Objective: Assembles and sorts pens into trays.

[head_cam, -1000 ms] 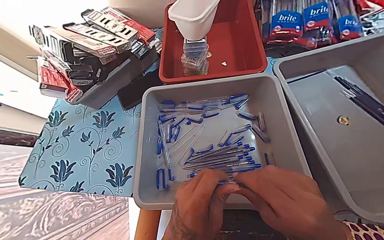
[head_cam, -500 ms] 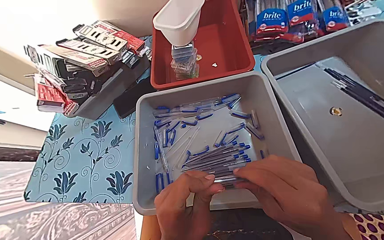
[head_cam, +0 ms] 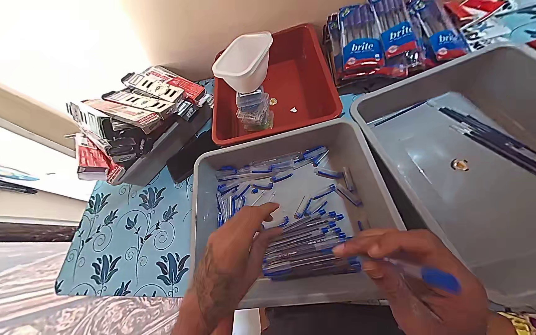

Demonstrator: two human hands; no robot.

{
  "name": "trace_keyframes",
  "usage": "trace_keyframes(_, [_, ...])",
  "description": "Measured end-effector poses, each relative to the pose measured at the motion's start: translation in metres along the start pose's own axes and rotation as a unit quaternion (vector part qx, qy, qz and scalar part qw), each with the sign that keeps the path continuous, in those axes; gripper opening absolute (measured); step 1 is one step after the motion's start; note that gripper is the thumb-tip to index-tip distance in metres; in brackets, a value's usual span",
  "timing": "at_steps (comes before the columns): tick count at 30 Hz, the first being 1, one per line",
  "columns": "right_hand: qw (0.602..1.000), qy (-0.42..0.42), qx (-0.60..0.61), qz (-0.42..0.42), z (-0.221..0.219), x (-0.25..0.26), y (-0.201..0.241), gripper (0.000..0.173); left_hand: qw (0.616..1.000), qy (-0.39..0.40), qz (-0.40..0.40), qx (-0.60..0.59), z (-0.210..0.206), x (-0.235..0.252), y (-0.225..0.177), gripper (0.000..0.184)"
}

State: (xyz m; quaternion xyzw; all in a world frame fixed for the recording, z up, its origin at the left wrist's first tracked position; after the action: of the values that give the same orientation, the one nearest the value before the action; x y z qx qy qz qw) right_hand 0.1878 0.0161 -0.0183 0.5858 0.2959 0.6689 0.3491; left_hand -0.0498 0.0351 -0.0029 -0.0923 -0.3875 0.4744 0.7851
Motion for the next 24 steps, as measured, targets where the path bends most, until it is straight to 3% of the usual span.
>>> trace_keyframes(3, [0.998, -0.016, -0.048, 0.022, 0.006, -0.006, -0.005, 0.014, 0.986, 0.079, -0.06, 0.135, -0.005, 0.017, 0.018, 0.023])
trace_keyframes(8, [0.998, -0.052, -0.014, -0.028, 0.004, -0.011, -0.003, 0.013, 0.964, 0.184, -0.064, 0.179, -0.018, 0.042, 0.056, 0.026])
trace_keyframes(12, [0.996, 0.048, -0.037, -0.064, 0.009, -0.011, -0.003, 0.018, 0.937, 0.288, -0.016, 0.199, -0.032, 0.056, 0.074, 0.027])
trace_keyframes(16, [0.973, 0.158, -0.164, -0.036, 0.005, -0.013, -0.011, 0.037, 0.94, 0.289, -0.015, 0.18, -0.034, 0.059, 0.084, 0.019])
trace_keyframes(20, [0.969, 0.1, -0.225, -0.012, -0.002, -0.012, -0.018, 0.029, 0.953, 0.261, -0.011, 0.15, -0.027, 0.058, 0.089, 0.011])
trace_keyframes(24, [0.963, 0.118, -0.241, -0.007, -0.003, -0.013, -0.017, 0.029, 0.954, 0.248, 0.024, 0.168, -0.019, 0.048, 0.08, 0.018])
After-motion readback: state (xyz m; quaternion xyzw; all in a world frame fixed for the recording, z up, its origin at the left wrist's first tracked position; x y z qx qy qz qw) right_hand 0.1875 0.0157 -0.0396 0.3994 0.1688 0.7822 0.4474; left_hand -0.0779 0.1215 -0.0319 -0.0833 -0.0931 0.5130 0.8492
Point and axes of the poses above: each hand's wrist, its own x-axis towards the middle knuckle, its own z-axis out of the back of the hand, y = z × x, the point moved 2 cm from there along x, towards the middle knuckle, and after that the axes turned 7 degrees about -y, right-handed, at the moved point
